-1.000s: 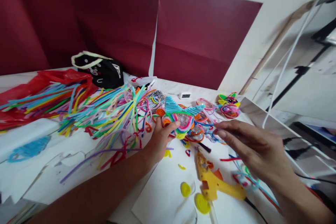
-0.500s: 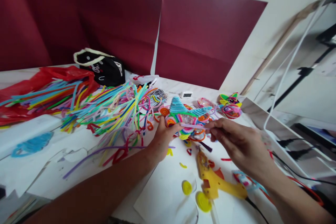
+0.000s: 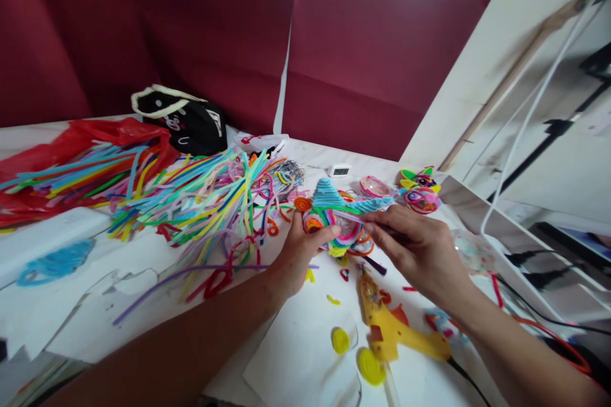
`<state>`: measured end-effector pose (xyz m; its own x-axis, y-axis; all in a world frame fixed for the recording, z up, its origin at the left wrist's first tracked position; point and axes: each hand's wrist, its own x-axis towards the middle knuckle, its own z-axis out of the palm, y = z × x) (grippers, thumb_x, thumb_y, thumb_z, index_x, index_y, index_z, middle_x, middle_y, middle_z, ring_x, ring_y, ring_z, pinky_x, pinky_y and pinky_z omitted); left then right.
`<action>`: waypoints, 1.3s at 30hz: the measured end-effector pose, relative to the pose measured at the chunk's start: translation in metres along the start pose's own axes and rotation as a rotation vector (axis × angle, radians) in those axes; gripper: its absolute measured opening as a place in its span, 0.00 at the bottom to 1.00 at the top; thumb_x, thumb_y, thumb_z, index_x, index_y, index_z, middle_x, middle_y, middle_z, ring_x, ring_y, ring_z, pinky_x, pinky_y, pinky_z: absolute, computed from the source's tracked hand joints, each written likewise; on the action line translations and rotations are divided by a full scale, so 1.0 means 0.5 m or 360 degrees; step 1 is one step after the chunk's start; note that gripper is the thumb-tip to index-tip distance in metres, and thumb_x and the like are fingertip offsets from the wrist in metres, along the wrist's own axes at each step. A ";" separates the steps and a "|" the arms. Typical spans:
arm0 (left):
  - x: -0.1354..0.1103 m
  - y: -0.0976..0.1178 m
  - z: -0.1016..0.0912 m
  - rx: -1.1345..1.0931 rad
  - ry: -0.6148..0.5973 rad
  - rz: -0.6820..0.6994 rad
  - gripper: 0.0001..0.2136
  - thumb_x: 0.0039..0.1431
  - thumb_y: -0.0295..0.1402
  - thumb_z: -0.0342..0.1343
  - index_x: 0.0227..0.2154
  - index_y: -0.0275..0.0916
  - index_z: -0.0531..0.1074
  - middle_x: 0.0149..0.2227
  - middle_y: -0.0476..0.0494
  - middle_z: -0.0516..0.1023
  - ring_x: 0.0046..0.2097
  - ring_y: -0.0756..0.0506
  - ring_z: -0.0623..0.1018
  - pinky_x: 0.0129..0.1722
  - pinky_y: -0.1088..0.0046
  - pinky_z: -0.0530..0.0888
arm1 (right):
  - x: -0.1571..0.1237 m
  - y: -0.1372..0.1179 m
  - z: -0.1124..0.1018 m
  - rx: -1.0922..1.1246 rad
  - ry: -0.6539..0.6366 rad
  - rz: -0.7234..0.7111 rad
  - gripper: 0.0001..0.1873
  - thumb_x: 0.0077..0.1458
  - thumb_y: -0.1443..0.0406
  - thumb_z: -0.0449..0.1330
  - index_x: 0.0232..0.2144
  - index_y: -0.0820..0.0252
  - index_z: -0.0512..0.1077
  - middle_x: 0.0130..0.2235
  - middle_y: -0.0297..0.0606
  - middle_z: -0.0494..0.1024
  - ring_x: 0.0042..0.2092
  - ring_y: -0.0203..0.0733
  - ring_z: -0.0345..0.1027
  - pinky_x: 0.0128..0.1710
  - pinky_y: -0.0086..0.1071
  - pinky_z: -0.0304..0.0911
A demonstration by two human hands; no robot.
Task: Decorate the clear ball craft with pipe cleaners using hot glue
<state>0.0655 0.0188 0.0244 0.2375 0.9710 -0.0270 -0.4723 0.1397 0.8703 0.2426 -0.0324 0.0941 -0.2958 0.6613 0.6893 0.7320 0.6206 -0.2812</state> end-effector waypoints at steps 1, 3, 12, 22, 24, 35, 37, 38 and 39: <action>0.001 -0.002 -0.001 0.0005 -0.0009 -0.0002 0.25 0.45 0.38 0.71 0.44 0.47 0.66 0.44 0.48 0.80 0.46 0.41 0.80 0.44 0.64 0.76 | 0.001 0.001 0.001 -0.0034 0.0010 -0.0021 0.06 0.64 0.68 0.61 0.40 0.59 0.79 0.30 0.35 0.79 0.29 0.36 0.73 0.29 0.28 0.66; 0.002 -0.004 -0.002 0.0001 -0.0025 -0.0006 0.25 0.45 0.38 0.71 0.45 0.47 0.66 0.45 0.48 0.80 0.46 0.41 0.80 0.44 0.65 0.75 | 0.002 0.003 0.003 -0.0109 0.0020 -0.0063 0.06 0.64 0.69 0.61 0.39 0.59 0.79 0.30 0.35 0.79 0.29 0.35 0.73 0.29 0.28 0.66; 0.000 -0.002 0.001 -0.0020 -0.0056 -0.0008 0.25 0.45 0.37 0.71 0.45 0.46 0.65 0.44 0.48 0.78 0.46 0.42 0.79 0.43 0.66 0.75 | 0.004 0.012 0.009 -0.0357 -0.0028 -0.0150 0.08 0.66 0.68 0.59 0.40 0.59 0.79 0.32 0.36 0.80 0.30 0.37 0.74 0.31 0.29 0.66; -0.002 -0.005 0.000 -0.0092 -0.0080 -0.0040 0.26 0.50 0.40 0.70 0.51 0.48 0.67 0.51 0.45 0.79 0.51 0.40 0.79 0.49 0.61 0.76 | 0.005 0.005 0.010 -0.0487 -0.0035 -0.0238 0.08 0.66 0.69 0.58 0.40 0.62 0.79 0.31 0.36 0.77 0.30 0.37 0.72 0.30 0.30 0.63; -0.001 -0.005 -0.001 -0.0165 -0.0102 -0.0030 0.28 0.51 0.39 0.70 0.54 0.50 0.67 0.53 0.45 0.79 0.52 0.39 0.79 0.49 0.59 0.77 | 0.000 -0.006 0.003 -0.0433 0.0021 -0.0228 0.07 0.65 0.70 0.59 0.40 0.63 0.78 0.32 0.36 0.77 0.31 0.36 0.72 0.30 0.29 0.63; 0.006 -0.003 -0.001 -0.0286 -0.0071 -0.0057 0.27 0.48 0.38 0.72 0.51 0.49 0.72 0.52 0.44 0.79 0.54 0.37 0.79 0.51 0.58 0.79 | -0.107 -0.020 0.010 0.0031 -0.0405 0.0092 0.10 0.66 0.70 0.55 0.40 0.59 0.78 0.35 0.36 0.83 0.35 0.36 0.77 0.35 0.26 0.71; 0.007 -0.002 0.000 -0.0267 -0.0042 -0.0075 0.25 0.47 0.38 0.72 0.48 0.47 0.71 0.51 0.44 0.80 0.55 0.37 0.79 0.51 0.58 0.80 | -0.116 -0.017 0.021 0.0026 -0.0471 -0.0004 0.12 0.66 0.71 0.54 0.43 0.61 0.78 0.39 0.40 0.83 0.40 0.40 0.78 0.41 0.32 0.73; 0.007 -0.002 0.001 -0.0254 -0.0031 -0.0082 0.24 0.47 0.38 0.72 0.47 0.46 0.71 0.50 0.44 0.80 0.55 0.37 0.79 0.50 0.58 0.80 | -0.119 -0.018 0.021 0.0028 -0.0486 -0.0040 0.13 0.66 0.71 0.54 0.44 0.61 0.78 0.40 0.41 0.84 0.42 0.42 0.78 0.43 0.33 0.73; 0.008 -0.002 0.001 -0.0242 -0.0021 -0.0084 0.24 0.46 0.38 0.72 0.46 0.45 0.71 0.49 0.44 0.80 0.54 0.36 0.80 0.50 0.58 0.80 | -0.121 -0.020 0.016 0.0030 -0.0494 -0.0052 0.13 0.66 0.71 0.54 0.45 0.61 0.78 0.42 0.42 0.83 0.44 0.42 0.78 0.45 0.34 0.73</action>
<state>0.0672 0.0226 0.0235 0.2761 0.9590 -0.0634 -0.5819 0.2193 0.7832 0.2482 -0.0753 0.0502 -0.4945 0.7359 0.4625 0.7081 0.6496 -0.2766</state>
